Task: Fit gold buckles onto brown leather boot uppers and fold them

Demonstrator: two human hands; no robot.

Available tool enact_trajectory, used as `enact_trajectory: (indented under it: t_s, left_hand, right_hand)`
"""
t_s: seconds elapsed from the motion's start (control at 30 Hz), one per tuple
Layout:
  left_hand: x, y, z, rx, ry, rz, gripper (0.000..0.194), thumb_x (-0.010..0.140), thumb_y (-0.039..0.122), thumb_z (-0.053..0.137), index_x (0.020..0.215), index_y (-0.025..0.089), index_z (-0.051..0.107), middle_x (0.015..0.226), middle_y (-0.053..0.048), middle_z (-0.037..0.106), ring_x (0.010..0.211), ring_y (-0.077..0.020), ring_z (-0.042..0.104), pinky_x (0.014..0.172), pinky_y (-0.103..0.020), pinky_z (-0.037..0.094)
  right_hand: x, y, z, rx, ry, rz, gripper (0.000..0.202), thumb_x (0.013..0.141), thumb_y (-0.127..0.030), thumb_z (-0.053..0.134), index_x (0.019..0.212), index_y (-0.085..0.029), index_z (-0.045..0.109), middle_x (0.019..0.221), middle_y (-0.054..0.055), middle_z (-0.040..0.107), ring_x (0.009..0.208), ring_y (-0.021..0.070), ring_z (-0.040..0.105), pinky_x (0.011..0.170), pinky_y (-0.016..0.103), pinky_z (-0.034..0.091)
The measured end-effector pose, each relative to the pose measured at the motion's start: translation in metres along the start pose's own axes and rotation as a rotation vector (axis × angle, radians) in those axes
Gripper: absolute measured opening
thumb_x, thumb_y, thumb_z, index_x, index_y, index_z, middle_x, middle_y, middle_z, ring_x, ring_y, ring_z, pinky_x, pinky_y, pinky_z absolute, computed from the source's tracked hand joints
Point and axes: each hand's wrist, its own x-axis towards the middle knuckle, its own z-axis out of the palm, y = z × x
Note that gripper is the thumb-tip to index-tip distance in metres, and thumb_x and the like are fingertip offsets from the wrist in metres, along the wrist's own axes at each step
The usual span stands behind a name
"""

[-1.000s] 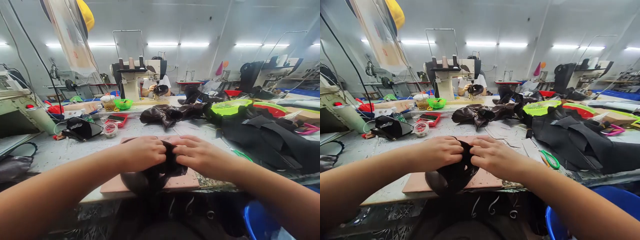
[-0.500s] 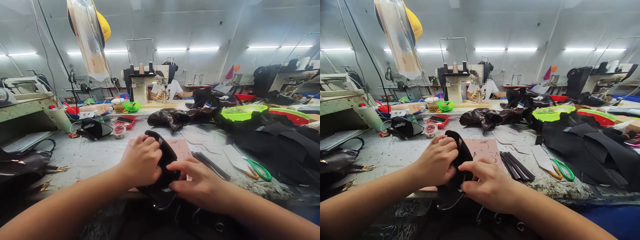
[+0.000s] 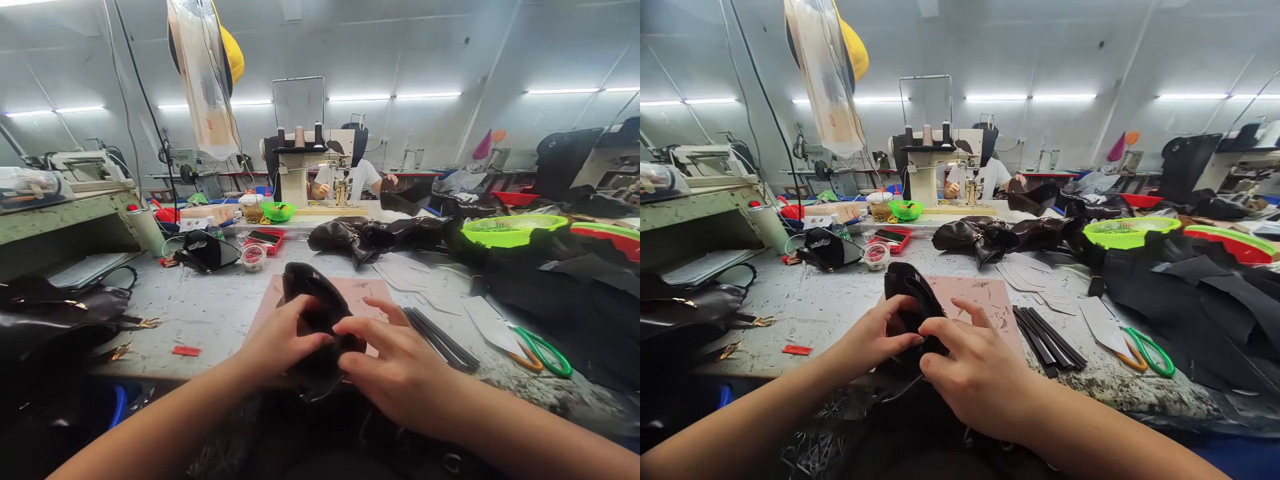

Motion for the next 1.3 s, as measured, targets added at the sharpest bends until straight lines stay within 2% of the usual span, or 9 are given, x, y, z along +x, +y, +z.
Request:
enact_trajectory:
  t_s: [0.27, 0.43, 0.57, 0.7, 0.83, 0.93, 1.03, 1.17, 1.3]
  left_hand:
    - [-0.014, -0.007, 0.003, -0.761, -0.19, 0.02, 0.028, 0.074, 0.039, 0.06, 0.08, 0.019, 0.042, 0.061, 0.001, 0.061, 0.053, -0.0122, 0.059, 0.052, -0.023, 0.044]
    - [-0.025, -0.001, -0.007, -0.459, -0.059, 0.155, 0.019, 0.077, 0.032, 0.059, 0.083, 0.018, 0.048, 0.081, -0.001, 0.062, 0.069, -0.012, 0.057, 0.062, -0.024, 0.045]
    - [-0.028, 0.005, -0.016, -0.367, -0.058, 0.08, 0.021, 0.078, 0.035, 0.056, 0.09, 0.017, 0.056, 0.092, -0.005, 0.063, 0.076, -0.016, 0.061, 0.07, -0.029, 0.048]
    - [-0.035, 0.009, -0.019, -0.479, -0.053, 0.012, 0.027, 0.08, 0.043, 0.051, 0.086, 0.017, 0.053, 0.088, -0.006, 0.064, 0.072, -0.0184, 0.063, 0.066, -0.032, 0.05]
    - [-0.044, 0.014, -0.015, -0.131, 0.013, 0.176, 0.038, 0.066, 0.037, 0.068, 0.097, 0.019, 0.056, 0.088, -0.004, 0.065, 0.08, -0.0196, 0.06, 0.072, -0.031, 0.048]
    - [-0.043, 0.013, -0.013, 0.039, 0.164, 0.18, 0.022, 0.068, 0.025, 0.066, 0.088, 0.019, 0.06, 0.081, -0.001, 0.065, 0.073, -0.0157, 0.059, 0.068, -0.028, 0.047]
    - [-0.037, 0.01, -0.013, -0.107, 0.214, 0.114, 0.015, 0.068, 0.023, 0.065, 0.081, 0.017, 0.06, 0.073, 0.001, 0.063, 0.068, -0.0143, 0.058, 0.064, -0.026, 0.046]
    - [-0.031, 0.005, -0.017, -0.4, 0.185, 0.01, 0.027, 0.06, 0.022, 0.071, 0.083, 0.014, 0.061, 0.074, 0.0, 0.064, 0.072, -0.0162, 0.06, 0.067, -0.027, 0.048]
    - [-0.031, 0.002, -0.018, -0.537, 0.183, -0.058, 0.025, 0.058, 0.022, 0.073, 0.08, 0.014, 0.063, 0.073, -0.001, 0.065, 0.072, -0.0159, 0.06, 0.07, -0.029, 0.047]
  right_hand:
    - [0.004, -0.001, -0.003, -0.012, 0.034, 0.086, 0.014, 0.079, -0.012, 0.05, 0.07, -0.018, 0.059, 0.102, 0.01, 0.061, 0.085, 0.0159, 0.059, 0.094, 0.039, 0.035]
    - [0.008, -0.003, -0.002, -0.02, -0.008, 0.089, 0.015, 0.08, -0.015, 0.051, 0.067, -0.017, 0.059, 0.099, 0.01, 0.063, 0.082, 0.0163, 0.061, 0.102, 0.045, 0.027]
    - [0.016, 0.001, -0.006, -0.06, -0.2, 0.096, 0.017, 0.083, -0.013, 0.047, 0.071, -0.019, 0.058, 0.097, 0.006, 0.064, 0.078, 0.015, 0.063, 0.105, 0.055, 0.008]
    - [0.027, 0.005, -0.009, -0.063, -0.303, 0.104, 0.015, 0.083, -0.016, 0.049, 0.073, -0.019, 0.059, 0.093, 0.005, 0.065, 0.08, 0.0158, 0.062, 0.104, 0.054, 0.014]
    - [0.037, 0.003, -0.01, -0.038, -0.308, 0.125, 0.013, 0.08, -0.017, 0.054, 0.068, -0.019, 0.059, 0.06, -0.003, 0.058, 0.058, 0.0116, 0.057, 0.103, 0.047, 0.022]
    - [0.043, 0.005, -0.016, 0.038, -0.349, 0.154, 0.009, 0.076, -0.023, 0.061, 0.068, -0.02, 0.059, 0.064, -0.004, 0.06, 0.061, 0.0121, 0.058, 0.105, 0.05, 0.017]
    - [0.049, 0.015, -0.021, 0.097, -0.473, 0.155, 0.007, 0.074, -0.024, 0.064, 0.074, -0.02, 0.059, 0.084, -0.001, 0.065, 0.075, 0.0155, 0.06, 0.104, 0.053, 0.02]
    - [0.054, 0.029, -0.018, 0.078, -0.49, 0.235, 0.01, 0.074, -0.024, 0.064, 0.068, -0.022, 0.056, 0.063, -0.003, 0.061, 0.08, 0.0196, 0.059, 0.09, 0.046, 0.041]
    - [0.052, 0.033, -0.008, 0.131, -0.416, 0.225, 0.019, 0.078, -0.026, 0.06, 0.063, -0.021, 0.049, 0.057, -0.007, 0.055, 0.054, 0.0103, 0.052, 0.101, 0.052, 0.027]
